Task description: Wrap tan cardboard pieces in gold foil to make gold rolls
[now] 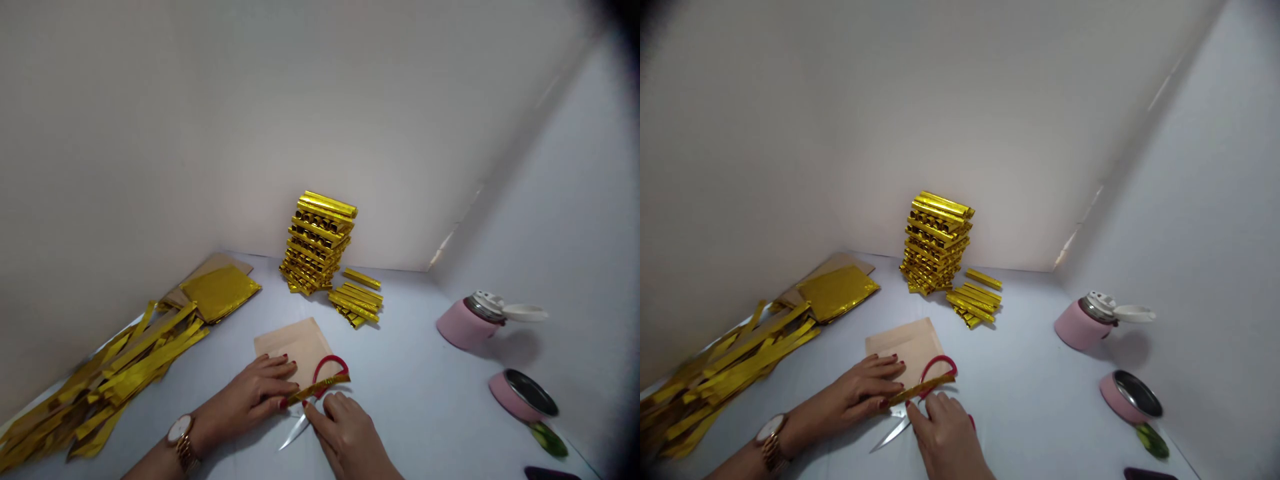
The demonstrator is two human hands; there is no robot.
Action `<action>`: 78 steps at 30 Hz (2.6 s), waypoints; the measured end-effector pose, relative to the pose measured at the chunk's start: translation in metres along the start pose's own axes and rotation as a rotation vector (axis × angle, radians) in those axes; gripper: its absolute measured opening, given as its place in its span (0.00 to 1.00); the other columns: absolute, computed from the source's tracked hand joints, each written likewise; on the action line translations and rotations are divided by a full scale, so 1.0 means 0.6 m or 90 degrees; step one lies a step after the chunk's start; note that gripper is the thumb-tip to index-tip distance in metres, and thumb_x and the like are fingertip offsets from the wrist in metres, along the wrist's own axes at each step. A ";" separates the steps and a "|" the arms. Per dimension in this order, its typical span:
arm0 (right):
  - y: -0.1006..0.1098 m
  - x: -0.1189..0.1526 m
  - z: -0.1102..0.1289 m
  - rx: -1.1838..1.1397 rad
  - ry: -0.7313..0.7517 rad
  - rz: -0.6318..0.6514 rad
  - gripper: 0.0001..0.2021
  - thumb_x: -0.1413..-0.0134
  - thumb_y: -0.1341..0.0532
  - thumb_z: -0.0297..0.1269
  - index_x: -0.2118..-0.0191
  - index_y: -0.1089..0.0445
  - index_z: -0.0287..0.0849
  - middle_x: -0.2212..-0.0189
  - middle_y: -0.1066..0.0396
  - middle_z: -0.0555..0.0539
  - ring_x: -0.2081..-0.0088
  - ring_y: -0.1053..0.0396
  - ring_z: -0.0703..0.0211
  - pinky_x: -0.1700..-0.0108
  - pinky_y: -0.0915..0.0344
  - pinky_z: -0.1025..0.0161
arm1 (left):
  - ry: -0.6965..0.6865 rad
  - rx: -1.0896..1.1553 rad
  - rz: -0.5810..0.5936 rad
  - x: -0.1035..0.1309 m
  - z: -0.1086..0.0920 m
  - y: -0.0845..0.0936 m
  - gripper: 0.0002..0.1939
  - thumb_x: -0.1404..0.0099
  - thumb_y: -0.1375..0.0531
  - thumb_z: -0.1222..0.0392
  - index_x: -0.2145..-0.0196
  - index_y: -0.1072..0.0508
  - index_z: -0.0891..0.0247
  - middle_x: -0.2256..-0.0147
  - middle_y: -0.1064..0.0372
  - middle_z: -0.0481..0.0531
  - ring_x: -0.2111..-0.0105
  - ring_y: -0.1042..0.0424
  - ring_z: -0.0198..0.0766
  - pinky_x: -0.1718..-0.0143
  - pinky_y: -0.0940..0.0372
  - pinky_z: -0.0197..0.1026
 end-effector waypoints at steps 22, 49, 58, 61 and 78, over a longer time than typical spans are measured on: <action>0.003 -0.008 0.000 -0.012 -0.033 0.073 0.19 0.46 0.41 0.25 0.49 0.33 0.44 0.66 0.30 0.44 0.65 0.33 0.53 0.66 0.37 0.60 | 0.033 -0.041 0.049 0.004 0.008 -0.018 0.20 0.32 0.46 0.65 0.47 0.32 0.42 0.39 0.46 0.47 0.38 0.49 0.48 0.41 0.53 0.59; 0.103 0.190 -0.258 0.203 -0.389 -0.128 0.18 0.39 0.53 0.36 0.56 0.27 0.39 0.70 0.32 0.40 0.68 0.31 0.47 0.72 0.36 0.57 | 0.026 -0.005 0.007 0.005 0.000 -0.005 0.21 0.32 0.47 0.64 0.44 0.35 0.45 0.40 0.42 0.48 0.39 0.47 0.48 0.41 0.51 0.59; 0.066 0.022 -0.178 -0.213 -0.391 -0.100 0.10 0.45 0.44 0.42 0.66 0.30 0.41 0.71 0.31 0.45 0.68 0.33 0.51 0.66 0.39 0.58 | 0.021 -0.019 -0.001 0.004 -0.001 -0.008 0.21 0.32 0.48 0.65 0.45 0.34 0.45 0.40 0.42 0.48 0.39 0.47 0.49 0.41 0.51 0.59; 0.042 -0.025 -0.156 -0.263 -0.382 -0.096 0.10 0.45 0.44 0.39 0.75 0.33 0.43 0.76 0.33 0.48 0.73 0.34 0.55 0.71 0.42 0.62 | 0.015 -0.018 -0.008 0.004 -0.002 -0.006 0.22 0.33 0.48 0.66 0.46 0.33 0.46 0.41 0.41 0.48 0.40 0.45 0.48 0.41 0.51 0.58; 0.020 -0.009 -0.148 -0.528 -0.395 -0.223 0.16 0.44 0.44 0.51 0.71 0.31 0.43 0.75 0.32 0.50 0.71 0.33 0.56 0.70 0.37 0.66 | 0.303 -0.112 -0.371 0.084 0.041 0.096 0.15 0.35 0.51 0.65 0.55 0.28 0.62 0.59 0.25 0.54 0.59 0.27 0.40 0.57 0.33 0.39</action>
Point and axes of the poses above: each hand's wrist, its own x-axis away from the middle knuckle, its own y-axis out of the back of the hand, z = x × y, the point moved 8 cm from there along -x, towards the middle knuckle
